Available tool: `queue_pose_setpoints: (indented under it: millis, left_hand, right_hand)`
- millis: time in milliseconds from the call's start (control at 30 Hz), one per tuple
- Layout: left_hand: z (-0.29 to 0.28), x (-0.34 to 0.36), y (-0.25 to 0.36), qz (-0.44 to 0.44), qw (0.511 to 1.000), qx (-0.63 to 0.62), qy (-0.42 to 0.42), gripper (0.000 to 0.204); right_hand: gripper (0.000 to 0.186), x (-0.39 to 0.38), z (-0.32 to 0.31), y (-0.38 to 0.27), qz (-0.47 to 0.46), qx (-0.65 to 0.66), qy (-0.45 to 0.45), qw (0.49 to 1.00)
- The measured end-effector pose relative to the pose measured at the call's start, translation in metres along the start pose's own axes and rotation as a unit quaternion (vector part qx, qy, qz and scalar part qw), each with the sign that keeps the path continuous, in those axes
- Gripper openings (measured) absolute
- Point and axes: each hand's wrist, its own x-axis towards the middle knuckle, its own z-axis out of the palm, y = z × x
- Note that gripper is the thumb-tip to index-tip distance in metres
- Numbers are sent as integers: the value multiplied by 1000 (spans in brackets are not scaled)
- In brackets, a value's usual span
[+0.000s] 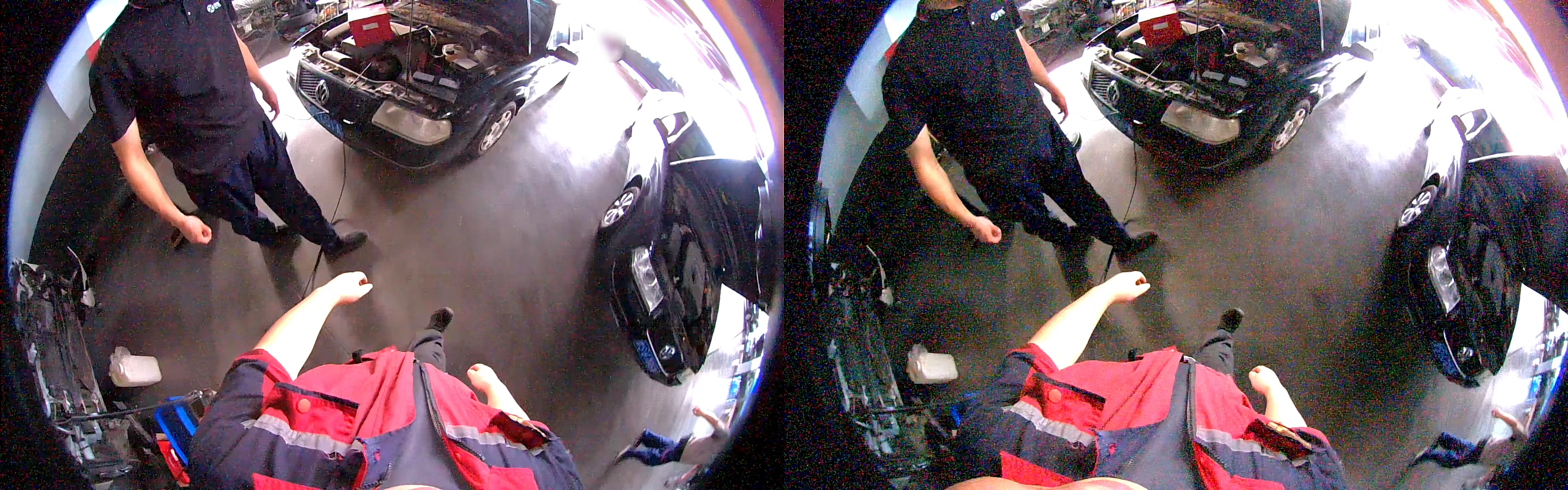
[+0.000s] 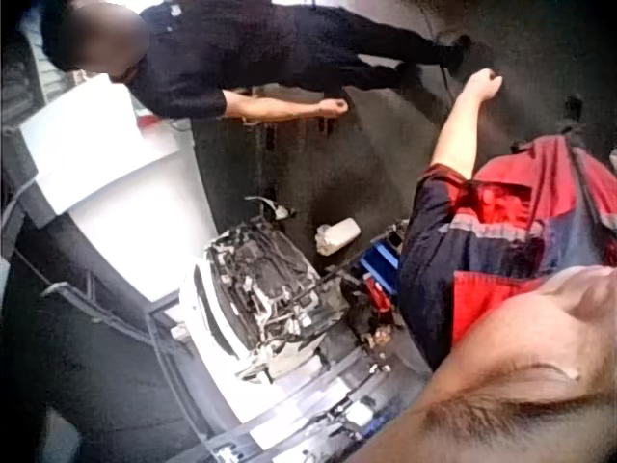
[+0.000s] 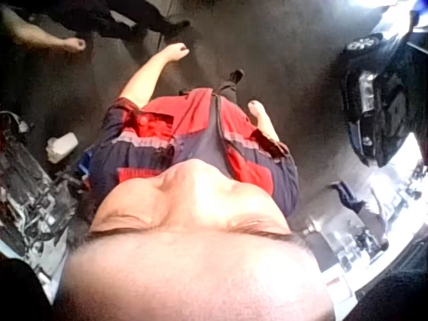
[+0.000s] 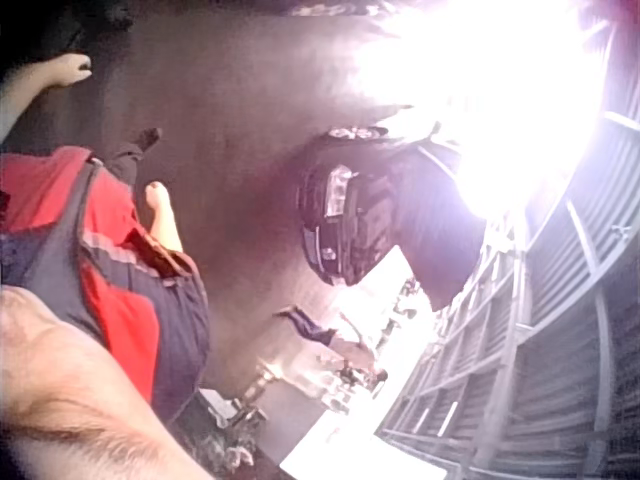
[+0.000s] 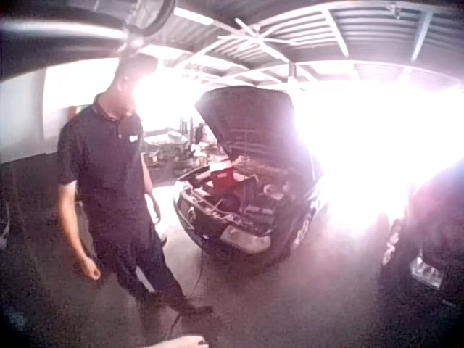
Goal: The person walks through a garage to a light switch, turns on lights, and then returns to a work area to inspect two drive shafts lying on the floor.
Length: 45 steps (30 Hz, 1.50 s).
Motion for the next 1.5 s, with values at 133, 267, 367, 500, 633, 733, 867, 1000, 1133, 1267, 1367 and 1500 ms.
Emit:
queue_pose_setpoints:
  millis: [133, 267, 367, 500, 633, 733, 867, 1000, 1133, 1267, 1367, 1500]
  left_hand:
    - [-4, 59, 5, -24, 999, 8, -22, 40]
    - [-1, 86, -15, -109, 986, 63, -111, 44]
    - [-3, 100, -25, -175, 976, 58, -120, 47]
    - [-13, 132, -13, -264, 960, -77, -55, 57]
    - [-37, 195, 8, -210, 975, -70, -17, 63]
    - [-69, 253, 9, -198, 976, -88, -21, 65]
    - [-119, 323, -4, -193, 975, -109, 25, 64]
    - [-178, 375, -24, -196, 975, -96, 51, 59]
    - [-239, 429, -48, -211, 968, -109, 86, 57]
    - [-269, 477, -71, -233, 951, -154, 131, 58]
    - [-276, 504, -87, -268, 928, -215, 143, 59]
    - [-290, 526, -106, -333, 893, -242, 182, 59]
  right_hand:
    - [38, 70, -50, 0, 14, -84, -53, 995]
    - [37, 122, -133, 5, 33, -106, -72, 991]
    - [36, 173, -199, 3, -16, -108, 1, 994]
    - [31, 267, -264, -3, -95, -161, 48, 981]
    - [23, 342, -290, -65, -40, 101, 32, 994]
    - [30, 356, -306, -140, -84, 37, 15, 996]
    - [34, 354, -334, -230, -68, -59, -64, 994]
    - [36, 384, -373, -271, -75, -92, -63, 991]
    - [36, 440, -400, -283, -78, -59, 43, 994]
    - [33, 481, -412, -287, -65, -94, 23, 993]
    - [36, 513, -417, -290, -31, -104, -52, 993]
    - [37, 571, -437, -315, -9, -116, -95, 989]
